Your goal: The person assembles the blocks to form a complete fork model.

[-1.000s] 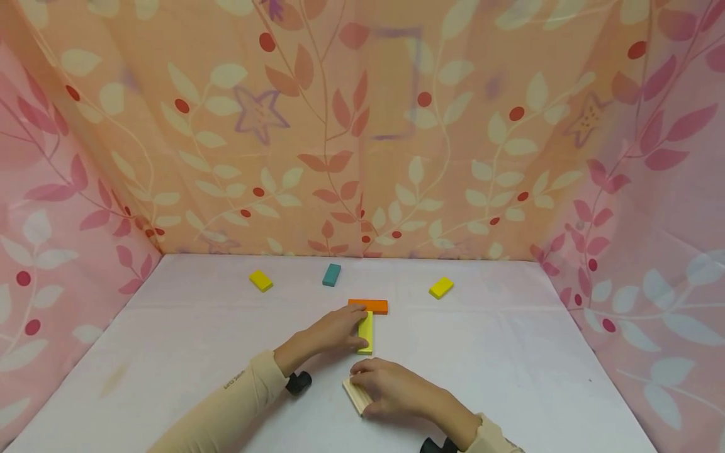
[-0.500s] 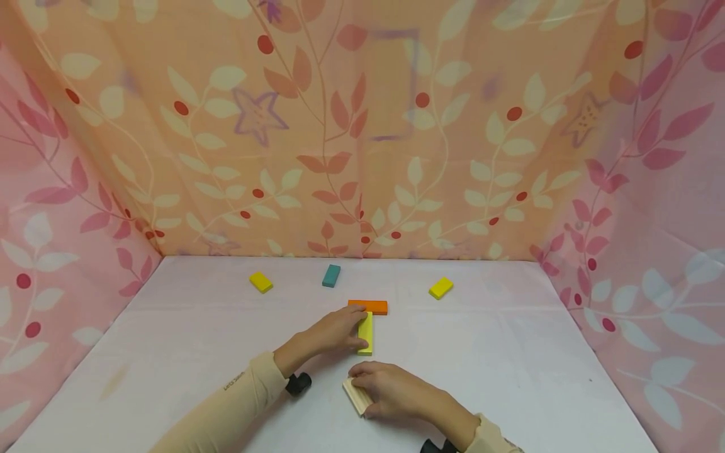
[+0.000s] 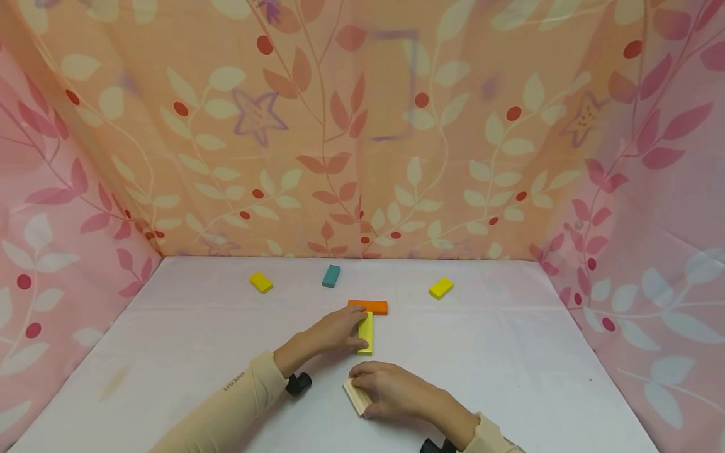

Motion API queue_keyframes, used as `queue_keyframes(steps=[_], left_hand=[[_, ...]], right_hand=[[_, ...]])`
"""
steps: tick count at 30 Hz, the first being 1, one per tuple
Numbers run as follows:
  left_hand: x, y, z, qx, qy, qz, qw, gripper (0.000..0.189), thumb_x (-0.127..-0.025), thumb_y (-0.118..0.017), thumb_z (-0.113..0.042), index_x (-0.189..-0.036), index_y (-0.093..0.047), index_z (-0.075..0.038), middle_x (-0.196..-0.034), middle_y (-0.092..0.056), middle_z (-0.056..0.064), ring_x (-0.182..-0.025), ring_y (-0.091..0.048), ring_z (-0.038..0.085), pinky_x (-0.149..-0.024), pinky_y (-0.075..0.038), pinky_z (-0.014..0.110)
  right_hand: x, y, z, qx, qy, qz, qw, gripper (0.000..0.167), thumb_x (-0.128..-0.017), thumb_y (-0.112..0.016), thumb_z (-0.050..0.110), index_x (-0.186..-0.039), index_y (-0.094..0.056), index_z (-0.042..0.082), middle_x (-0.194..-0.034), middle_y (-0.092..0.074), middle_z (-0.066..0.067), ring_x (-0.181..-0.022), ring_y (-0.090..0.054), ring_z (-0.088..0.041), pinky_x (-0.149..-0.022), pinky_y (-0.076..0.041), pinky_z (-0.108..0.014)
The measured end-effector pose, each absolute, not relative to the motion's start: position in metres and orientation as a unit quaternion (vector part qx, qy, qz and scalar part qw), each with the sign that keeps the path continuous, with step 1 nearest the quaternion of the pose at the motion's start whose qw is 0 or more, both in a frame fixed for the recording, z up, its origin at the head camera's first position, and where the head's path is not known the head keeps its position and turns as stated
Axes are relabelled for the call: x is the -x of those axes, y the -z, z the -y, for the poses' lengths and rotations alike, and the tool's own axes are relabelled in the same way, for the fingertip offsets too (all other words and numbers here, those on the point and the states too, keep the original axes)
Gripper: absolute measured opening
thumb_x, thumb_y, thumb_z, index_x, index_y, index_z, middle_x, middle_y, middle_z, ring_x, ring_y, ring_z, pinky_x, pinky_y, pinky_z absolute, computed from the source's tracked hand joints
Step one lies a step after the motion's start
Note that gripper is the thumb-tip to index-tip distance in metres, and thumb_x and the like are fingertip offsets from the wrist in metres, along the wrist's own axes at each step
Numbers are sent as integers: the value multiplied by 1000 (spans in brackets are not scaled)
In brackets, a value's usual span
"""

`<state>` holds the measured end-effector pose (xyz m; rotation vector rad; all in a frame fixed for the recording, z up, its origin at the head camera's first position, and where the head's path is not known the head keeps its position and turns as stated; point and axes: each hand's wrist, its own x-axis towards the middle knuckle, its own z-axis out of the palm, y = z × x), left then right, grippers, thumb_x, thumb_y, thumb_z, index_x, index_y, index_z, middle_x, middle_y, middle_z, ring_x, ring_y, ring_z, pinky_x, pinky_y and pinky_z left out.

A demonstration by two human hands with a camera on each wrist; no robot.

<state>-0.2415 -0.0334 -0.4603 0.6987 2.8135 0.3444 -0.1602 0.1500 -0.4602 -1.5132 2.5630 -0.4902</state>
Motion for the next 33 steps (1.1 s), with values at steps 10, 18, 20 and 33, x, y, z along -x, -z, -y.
queue_keyframes(steps=[10,18,20,33], left_hand=[[242,461,34,-237,-118,-958,111,69,-85,-72,-46,-140,-52,-10,-146,-50,4,-134,-48,20,-111,-42,37],[241,460,34,-241,-117,-957,110,67,-85,-72,-46,-138,-54,-10,-146,-50,5,-133,-49,20,-111,-42,38],[241,460,34,-240,-117,-957,110,68,-85,-72,-46,-139,-54,-10,-146,-50,5,-134,-48,20,-111,-42,38],[241,461,33,-234,-117,-959,111,67,-84,-73,-45,-138,-54,-10,-146,-50,4,-133,-49,20,-111,-42,38]], right_hand=[[160,461,-150,498,163,-849,69,46,-79,-80,23,-120,-67,9,-129,-61,1,-119,-58,-12,-100,-51,-30],[160,461,-150,501,161,-848,64,46,-79,-80,24,-120,-67,9,-128,-61,1,-118,-58,-13,-99,-51,-30],[160,460,-150,502,161,-847,61,46,-79,-80,25,-120,-67,9,-128,-61,1,-118,-58,-12,-99,-51,-30],[160,462,-150,504,168,-846,53,43,-79,-80,26,-117,-68,10,-125,-62,2,-115,-59,-11,-98,-51,-29]])
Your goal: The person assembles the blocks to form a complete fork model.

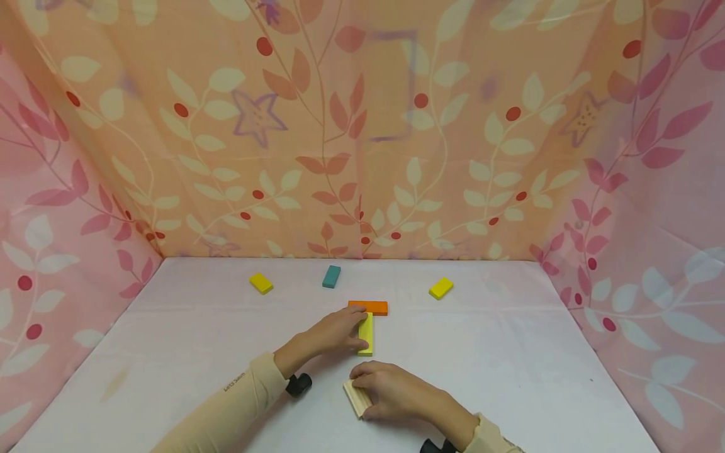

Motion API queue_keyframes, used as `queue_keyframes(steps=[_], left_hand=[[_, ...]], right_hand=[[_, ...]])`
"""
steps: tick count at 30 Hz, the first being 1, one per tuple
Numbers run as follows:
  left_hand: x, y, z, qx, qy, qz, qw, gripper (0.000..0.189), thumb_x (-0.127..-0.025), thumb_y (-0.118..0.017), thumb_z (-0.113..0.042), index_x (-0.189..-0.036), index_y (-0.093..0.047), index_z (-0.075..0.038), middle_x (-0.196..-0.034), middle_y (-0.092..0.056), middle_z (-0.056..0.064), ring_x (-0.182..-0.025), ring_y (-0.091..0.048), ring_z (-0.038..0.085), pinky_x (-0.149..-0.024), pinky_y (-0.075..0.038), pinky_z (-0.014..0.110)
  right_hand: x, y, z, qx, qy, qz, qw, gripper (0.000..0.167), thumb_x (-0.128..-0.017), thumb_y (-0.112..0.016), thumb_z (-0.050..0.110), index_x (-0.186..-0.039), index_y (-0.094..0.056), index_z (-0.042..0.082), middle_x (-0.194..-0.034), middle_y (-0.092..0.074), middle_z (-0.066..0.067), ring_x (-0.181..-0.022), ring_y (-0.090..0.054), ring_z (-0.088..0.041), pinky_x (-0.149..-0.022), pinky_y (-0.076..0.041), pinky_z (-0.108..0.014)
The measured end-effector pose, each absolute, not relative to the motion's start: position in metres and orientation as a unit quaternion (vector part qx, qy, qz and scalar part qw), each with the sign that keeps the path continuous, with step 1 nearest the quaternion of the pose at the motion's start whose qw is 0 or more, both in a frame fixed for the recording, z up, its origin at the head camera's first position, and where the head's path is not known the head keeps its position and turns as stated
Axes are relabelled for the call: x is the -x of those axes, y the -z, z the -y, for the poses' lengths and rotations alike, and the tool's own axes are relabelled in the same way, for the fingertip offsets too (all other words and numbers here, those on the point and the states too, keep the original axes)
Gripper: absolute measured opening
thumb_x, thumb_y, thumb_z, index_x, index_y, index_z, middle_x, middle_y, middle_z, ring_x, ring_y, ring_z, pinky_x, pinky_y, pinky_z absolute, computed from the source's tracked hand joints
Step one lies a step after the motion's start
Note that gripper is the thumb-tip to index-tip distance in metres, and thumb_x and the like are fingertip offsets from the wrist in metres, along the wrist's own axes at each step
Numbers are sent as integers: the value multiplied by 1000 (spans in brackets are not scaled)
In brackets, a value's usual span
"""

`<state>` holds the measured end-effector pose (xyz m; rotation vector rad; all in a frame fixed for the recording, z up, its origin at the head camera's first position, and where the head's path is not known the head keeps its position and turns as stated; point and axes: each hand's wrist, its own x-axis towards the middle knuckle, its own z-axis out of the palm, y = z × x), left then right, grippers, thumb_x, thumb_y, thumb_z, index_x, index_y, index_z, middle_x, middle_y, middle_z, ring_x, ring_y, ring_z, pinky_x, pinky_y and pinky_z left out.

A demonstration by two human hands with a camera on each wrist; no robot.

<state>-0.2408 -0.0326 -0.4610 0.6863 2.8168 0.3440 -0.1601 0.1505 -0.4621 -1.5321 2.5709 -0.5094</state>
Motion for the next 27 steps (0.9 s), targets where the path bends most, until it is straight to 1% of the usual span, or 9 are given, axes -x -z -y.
queue_keyframes(steps=[16,22,27], left_hand=[[241,462,33,-233,-118,-959,108,68,-84,-73,-46,-139,-53,-11,-144,-52,3,-131,-50,19,-110,-43,37],[243,463,34,-237,-120,-958,105,68,-83,-74,-46,-138,-54,-11,-144,-52,4,-131,-50,20,-110,-44,37],[243,463,34,-239,-120,-958,106,68,-84,-73,-47,-138,-54,-11,-144,-52,4,-132,-50,19,-110,-43,37]], right_hand=[[159,464,-151,489,175,-853,59,44,-79,-80,28,-118,-68,10,-124,-62,3,-115,-59,-11,-98,-51,-30],[159,463,-151,487,178,-853,51,44,-79,-80,28,-117,-68,10,-123,-63,2,-114,-59,-11,-98,-52,-30],[160,462,-152,475,175,-861,54,43,-80,-80,29,-117,-69,10,-125,-62,3,-115,-59,-12,-99,-51,-30]])
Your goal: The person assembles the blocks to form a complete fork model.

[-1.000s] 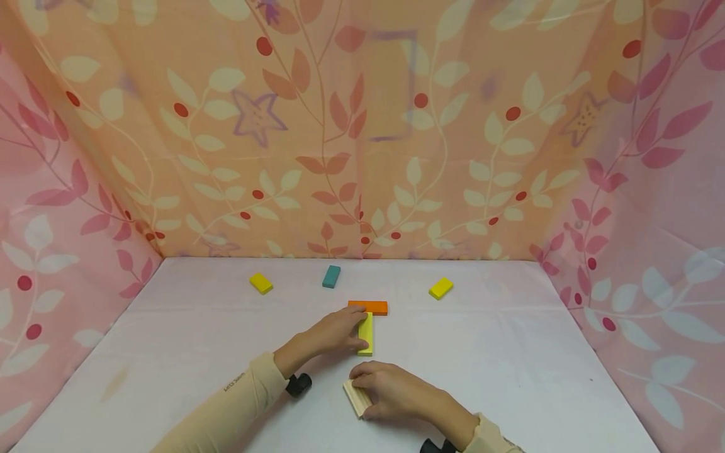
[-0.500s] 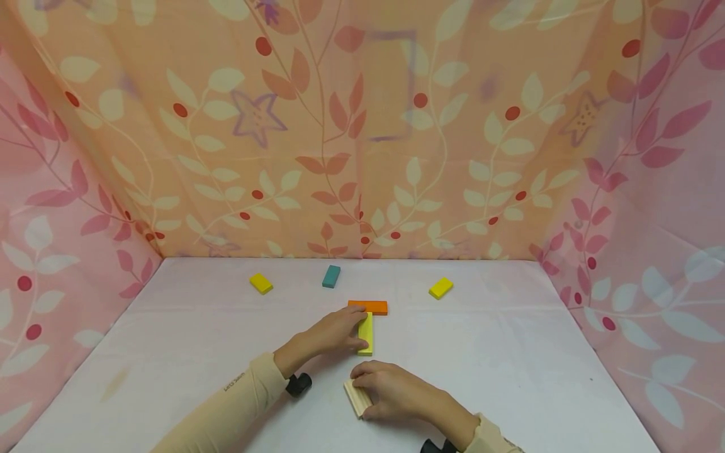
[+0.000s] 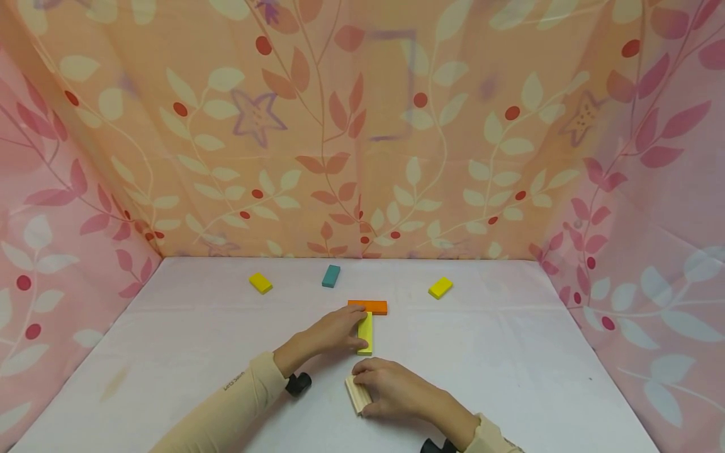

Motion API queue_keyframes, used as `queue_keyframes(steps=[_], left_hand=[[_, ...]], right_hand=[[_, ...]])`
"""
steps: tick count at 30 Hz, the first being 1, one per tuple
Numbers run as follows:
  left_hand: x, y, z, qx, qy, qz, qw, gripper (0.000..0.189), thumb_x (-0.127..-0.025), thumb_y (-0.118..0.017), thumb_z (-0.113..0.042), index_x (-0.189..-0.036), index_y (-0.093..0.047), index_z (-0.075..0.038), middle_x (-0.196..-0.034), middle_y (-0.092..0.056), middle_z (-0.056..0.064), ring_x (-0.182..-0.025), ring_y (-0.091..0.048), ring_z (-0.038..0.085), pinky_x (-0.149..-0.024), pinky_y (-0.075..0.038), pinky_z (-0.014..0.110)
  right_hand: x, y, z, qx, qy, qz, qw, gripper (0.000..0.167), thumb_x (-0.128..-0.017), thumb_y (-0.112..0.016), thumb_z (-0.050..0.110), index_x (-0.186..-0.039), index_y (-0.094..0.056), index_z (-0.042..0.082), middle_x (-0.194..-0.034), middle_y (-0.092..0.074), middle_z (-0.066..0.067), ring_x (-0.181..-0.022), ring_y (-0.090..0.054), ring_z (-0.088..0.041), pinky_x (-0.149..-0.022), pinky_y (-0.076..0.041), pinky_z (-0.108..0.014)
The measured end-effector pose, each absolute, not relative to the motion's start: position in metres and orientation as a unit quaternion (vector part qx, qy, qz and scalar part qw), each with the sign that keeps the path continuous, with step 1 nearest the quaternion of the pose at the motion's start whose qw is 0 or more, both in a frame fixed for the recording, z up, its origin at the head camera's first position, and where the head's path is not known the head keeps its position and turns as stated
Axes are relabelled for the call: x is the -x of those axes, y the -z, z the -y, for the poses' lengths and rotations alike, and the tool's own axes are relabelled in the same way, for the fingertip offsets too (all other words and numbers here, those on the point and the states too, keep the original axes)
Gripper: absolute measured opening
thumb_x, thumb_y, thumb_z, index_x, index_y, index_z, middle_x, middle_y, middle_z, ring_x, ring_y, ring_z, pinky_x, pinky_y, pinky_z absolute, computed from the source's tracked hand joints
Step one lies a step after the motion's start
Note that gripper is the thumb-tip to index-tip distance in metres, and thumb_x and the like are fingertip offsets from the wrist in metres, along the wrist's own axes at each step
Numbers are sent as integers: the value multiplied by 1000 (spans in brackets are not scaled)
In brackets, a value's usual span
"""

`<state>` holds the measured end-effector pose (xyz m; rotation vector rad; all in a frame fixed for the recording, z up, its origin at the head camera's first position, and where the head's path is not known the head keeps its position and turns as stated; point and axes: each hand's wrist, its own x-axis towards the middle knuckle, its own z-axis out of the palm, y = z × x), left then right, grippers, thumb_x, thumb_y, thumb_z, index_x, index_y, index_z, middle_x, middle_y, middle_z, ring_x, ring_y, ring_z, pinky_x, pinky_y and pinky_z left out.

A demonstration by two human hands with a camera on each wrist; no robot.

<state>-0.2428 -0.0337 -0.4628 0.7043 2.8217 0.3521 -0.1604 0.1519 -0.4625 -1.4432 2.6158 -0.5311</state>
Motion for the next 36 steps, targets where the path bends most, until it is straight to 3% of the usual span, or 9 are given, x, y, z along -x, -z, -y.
queue_keyframes(steps=[7,36], left_hand=[[243,462,34,-239,-121,-957,109,68,-84,-73,-48,-138,-54,-11,-146,-51,4,-134,-48,20,-111,-43,38],[243,461,34,-244,-108,-958,108,70,-84,-72,-48,-139,-53,-10,-148,-49,5,-137,-45,20,-112,-41,37]], right_hand=[[162,461,-153,451,186,-870,70,40,-80,-79,30,-115,-70,11,-125,-61,5,-115,-59,-11,-99,-51,-29],[165,458,-149,394,163,-905,8,41,-78,-81,30,-110,-71,6,-118,-62,-3,-108,-60,-16,-92,-55,-30]])
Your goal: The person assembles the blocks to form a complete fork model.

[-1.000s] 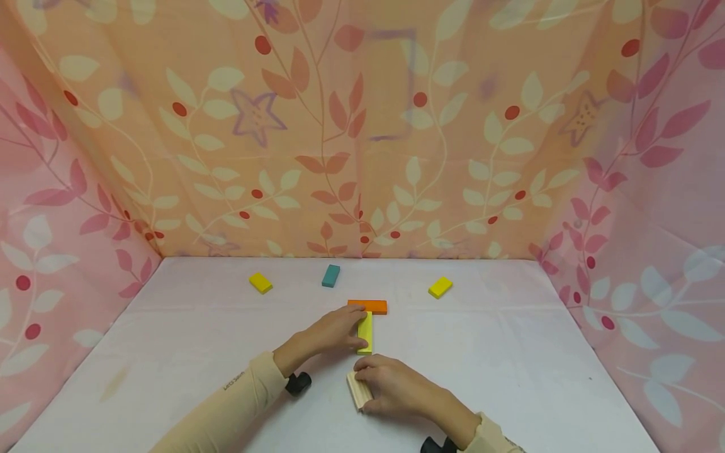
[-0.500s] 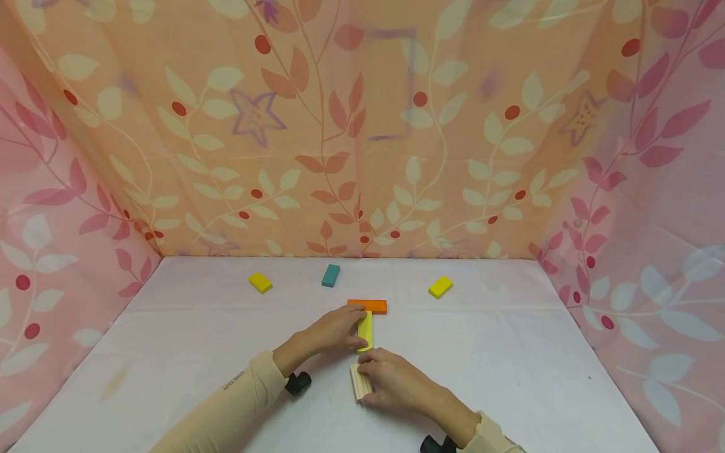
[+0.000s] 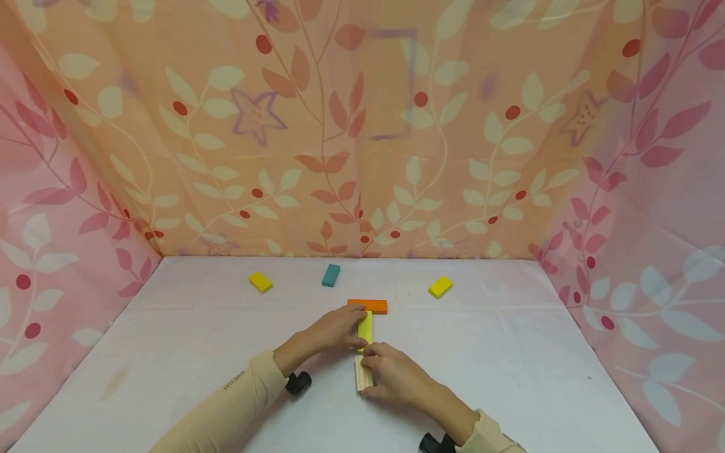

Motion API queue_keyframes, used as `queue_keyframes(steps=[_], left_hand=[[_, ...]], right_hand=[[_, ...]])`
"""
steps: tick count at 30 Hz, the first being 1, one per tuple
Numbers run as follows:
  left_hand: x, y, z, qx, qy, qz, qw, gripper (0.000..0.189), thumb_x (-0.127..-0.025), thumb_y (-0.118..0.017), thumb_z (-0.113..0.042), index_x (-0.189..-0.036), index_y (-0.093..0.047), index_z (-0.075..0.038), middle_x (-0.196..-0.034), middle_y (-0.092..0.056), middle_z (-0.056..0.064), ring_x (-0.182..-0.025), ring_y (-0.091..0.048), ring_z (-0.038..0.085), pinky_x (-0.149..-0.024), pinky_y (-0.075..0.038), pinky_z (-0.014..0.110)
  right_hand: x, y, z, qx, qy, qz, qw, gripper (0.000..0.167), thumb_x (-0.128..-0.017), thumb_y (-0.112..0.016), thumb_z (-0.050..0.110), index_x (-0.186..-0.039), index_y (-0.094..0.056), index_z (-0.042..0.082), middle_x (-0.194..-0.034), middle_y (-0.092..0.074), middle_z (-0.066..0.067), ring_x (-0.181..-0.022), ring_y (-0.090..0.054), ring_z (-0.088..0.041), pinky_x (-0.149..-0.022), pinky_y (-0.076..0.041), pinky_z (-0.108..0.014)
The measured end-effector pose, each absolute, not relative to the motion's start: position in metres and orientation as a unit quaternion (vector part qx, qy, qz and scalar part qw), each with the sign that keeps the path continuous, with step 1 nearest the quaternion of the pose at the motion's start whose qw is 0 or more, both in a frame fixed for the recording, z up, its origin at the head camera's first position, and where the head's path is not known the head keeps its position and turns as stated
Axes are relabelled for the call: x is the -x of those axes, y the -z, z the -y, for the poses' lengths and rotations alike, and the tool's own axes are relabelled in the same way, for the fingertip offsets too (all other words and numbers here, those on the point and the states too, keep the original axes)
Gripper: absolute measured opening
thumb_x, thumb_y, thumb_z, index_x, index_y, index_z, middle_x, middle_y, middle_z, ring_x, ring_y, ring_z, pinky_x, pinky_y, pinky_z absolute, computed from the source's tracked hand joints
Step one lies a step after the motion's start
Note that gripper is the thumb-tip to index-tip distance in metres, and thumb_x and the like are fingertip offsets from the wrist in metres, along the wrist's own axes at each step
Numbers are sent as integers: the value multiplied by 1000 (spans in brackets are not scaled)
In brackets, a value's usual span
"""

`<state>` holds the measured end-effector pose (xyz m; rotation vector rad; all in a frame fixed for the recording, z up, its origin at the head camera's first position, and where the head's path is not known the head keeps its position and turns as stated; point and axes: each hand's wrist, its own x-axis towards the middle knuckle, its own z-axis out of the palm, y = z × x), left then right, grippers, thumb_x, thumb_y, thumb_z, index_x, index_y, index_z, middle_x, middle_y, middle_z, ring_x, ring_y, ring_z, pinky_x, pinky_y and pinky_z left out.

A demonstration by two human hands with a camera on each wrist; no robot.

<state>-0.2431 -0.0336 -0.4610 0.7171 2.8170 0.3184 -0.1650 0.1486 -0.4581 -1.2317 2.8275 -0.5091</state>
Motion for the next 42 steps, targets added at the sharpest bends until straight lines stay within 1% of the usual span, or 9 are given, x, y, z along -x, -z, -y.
queue_keyframes(steps=[9,21,26,34,39,41,42], left_hand=[[243,461,35,-252,-110,-956,101,70,-85,-71,-48,-139,-53,-9,-148,-49,6,-138,-45,21,-112,-41,37],[241,459,35,-257,-111,-956,93,69,-84,-71,-48,-138,-54,-9,-147,-50,6,-136,-47,20,-111,-43,37],[240,459,35,-259,-113,-955,90,68,-84,-72,-48,-137,-54,-8,-146,-51,6,-136,-47,20,-110,-43,37],[239,459,35,-258,-117,-955,91,66,-85,-72,-45,-137,-54,-8,-145,-51,6,-134,-48,21,-110,-43,37],[238,458,35,-255,-116,-955,94,67,-85,-71,-46,-138,-54,-9,-146,-50,6,-135,-47,21,-111,-43,37],[238,457,35,-253,-118,-956,95,66,-86,-71,-46,-138,-54,-9,-146,-50,6,-136,-47,21,-111,-42,37],[238,457,35,-252,-119,-955,95,66,-86,-71,-45,-138,-54,-9,-146,-50,6,-135,-47,21,-111,-43,37]], right_hand=[[167,462,-148,388,162,-907,-16,41,-76,-82,31,-107,-72,6,-115,-63,-3,-103,-61,-15,-88,-55,-29],[169,467,-148,395,145,-905,-52,40,-75,-83,32,-104,-73,6,-113,-64,-4,-103,-60,-16,-88,-55,-29],[170,467,-147,395,141,-906,-51,41,-76,-83,33,-104,-73,5,-113,-64,-5,-104,-60,-17,-89,-55,-30],[171,468,-147,406,136,-902,-62,40,-76,-83,33,-103,-73,5,-112,-64,-6,-102,-60,-17,-87,-55,-31],[171,468,-146,399,131,-906,-49,41,-77,-82,34,-104,-73,4,-113,-63,-5,-102,-59,-17,-89,-55,-30],[171,469,-146,394,133,-908,-48,42,-77,-82,35,-104,-73,5,-113,-62,-4,-100,-59,-15,-87,-55,-28],[171,469,-146,393,136,-908,-49,41,-76,-83,35,-103,-73,6,-111,-61,-3,-97,-58,-13,-84,-55,-26]])
